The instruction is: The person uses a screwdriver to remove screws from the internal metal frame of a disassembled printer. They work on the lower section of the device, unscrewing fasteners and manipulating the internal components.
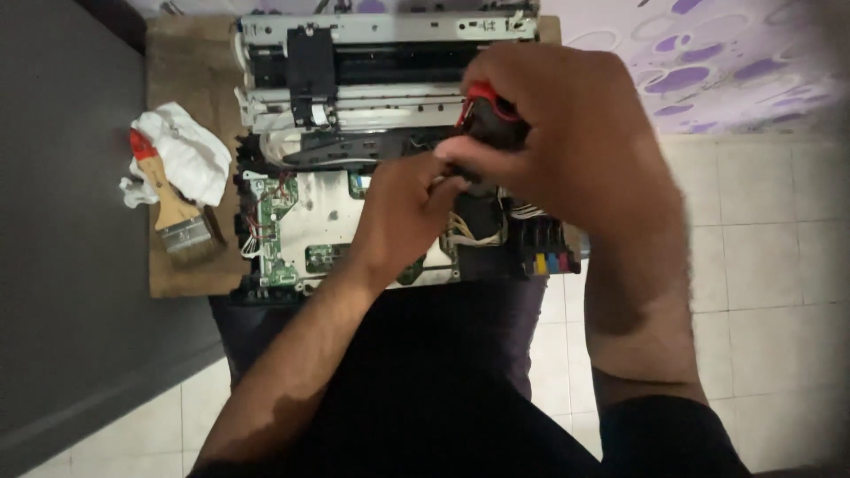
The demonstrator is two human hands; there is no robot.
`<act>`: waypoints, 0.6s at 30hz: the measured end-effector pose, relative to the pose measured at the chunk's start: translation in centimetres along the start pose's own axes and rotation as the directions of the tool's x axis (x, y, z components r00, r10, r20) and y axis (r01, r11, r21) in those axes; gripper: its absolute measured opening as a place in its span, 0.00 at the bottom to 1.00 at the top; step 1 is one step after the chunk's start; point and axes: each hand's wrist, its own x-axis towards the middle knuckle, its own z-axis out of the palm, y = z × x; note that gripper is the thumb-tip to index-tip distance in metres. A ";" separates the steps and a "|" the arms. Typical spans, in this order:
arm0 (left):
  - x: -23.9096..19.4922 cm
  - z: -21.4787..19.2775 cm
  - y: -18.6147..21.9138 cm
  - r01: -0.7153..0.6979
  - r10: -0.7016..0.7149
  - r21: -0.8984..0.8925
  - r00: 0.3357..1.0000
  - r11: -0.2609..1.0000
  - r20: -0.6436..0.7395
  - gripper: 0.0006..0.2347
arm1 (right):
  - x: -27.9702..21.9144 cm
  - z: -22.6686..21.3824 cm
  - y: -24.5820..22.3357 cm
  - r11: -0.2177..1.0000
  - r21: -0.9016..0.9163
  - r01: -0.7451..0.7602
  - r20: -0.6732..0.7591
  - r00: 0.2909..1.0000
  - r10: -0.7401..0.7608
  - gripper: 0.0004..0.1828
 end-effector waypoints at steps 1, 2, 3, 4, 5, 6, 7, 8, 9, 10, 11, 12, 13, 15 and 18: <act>0.1 0.2 -0.1 -0.007 0.007 0.000 1.000 1.000 0.006 0.09 | -0.1 0.3 0.1 1.000 -0.004 -0.007 -0.005 1.000 0.007 0.25; 0.1 0.4 -0.3 0.005 -0.004 0.045 1.000 0.999 -0.021 0.11 | -0.3 0.7 0.3 1.000 0.009 0.004 -0.065 0.998 -0.003 0.27; 0.0 0.7 -0.5 0.024 -0.019 0.087 0.998 0.996 -0.057 0.14 | -0.3 1.1 0.3 0.999 0.023 0.024 -0.120 0.993 -0.021 0.29; -0.1 1.0 -1.0 0.023 -0.018 0.085 0.998 0.996 -0.058 0.14 | -0.6 1.3 0.1 1.000 0.021 0.024 -0.119 0.993 -0.021 0.29; -0.2 1.2 -1.4 0.009 0.000 0.125 0.997 0.992 -0.072 0.17 | -0.7 1.5 -0.1 1.000 0.013 -0.017 -0.142 0.990 0.019 0.29; -0.2 1.4 -1.8 -0.005 0.019 0.165 0.996 0.986 -0.085 0.19 | -0.8 1.7 -0.2 0.998 0.007 -0.059 -0.165 0.985 0.059 0.31; -0.2 1.1 -1.4 -0.002 0.016 0.165 0.996 0.986 -0.083 0.19 | -0.9 1.1 -0.4 0.998 0.009 -0.060 -0.163 0.985 0.061 0.31; -0.2 0.8 -1.0 -0.061 0.074 0.144 0.994 0.988 -0.082 0.12 | -1.0 0.4 -0.5 0.984 0.150 0.098 -0.116 0.990 -0.081 0.25; 0.0 0.5 -0.6 -0.122 0.133 0.123 0.988 0.985 -0.081 0.07 | -1.1 -0.2 -0.5 0.925 0.292 0.243 -0.094 0.970 -0.225 0.32; -0.1 0.6 -0.9 -0.121 0.131 0.124 0.988 0.985 -0.078 0.07 | -1.2 0.1 -0.5 0.925 0.294 0.241 -0.094 0.970 -0.223 0.32; 0.0 0.5 -1.1 -0.088 0.097 0.123 0.993 0.988 -0.065 0.08 | -1.2 0.3 -0.5 0.930 0.309 0.199 -0.068 0.980 -0.187 0.29; 0.1 0.5 -1.3 -0.055 0.062 0.123 0.997 0.991 -0.052 0.09 | -1.2 0.6 -0.5 0.933 0.323 0.157 -0.041 0.988 -0.152 0.26; 0.0 0.3 -1.0 -0.052 0.059 0.122 0.997 0.991 -0.054 0.09 | -1.2 0.7 -0.9 0.932 0.325 0.158 -0.039 0.987 -0.154 0.26; -0.3 0.0 -0.3 -0.002 0.002 0.055 1.000 0.998 -0.004 0.15 | -1.4 1.0 -1.7 0.970 0.245 0.008 -0.090 0.996 0.015 0.30; -0.3 0.4 -0.6 -0.021 0.025 0.098 0.999 0.995 -0.035 0.09 | -1.5 2.3 -1.5 0.993 0.096 -0.065 -0.204 0.975 0.084 0.33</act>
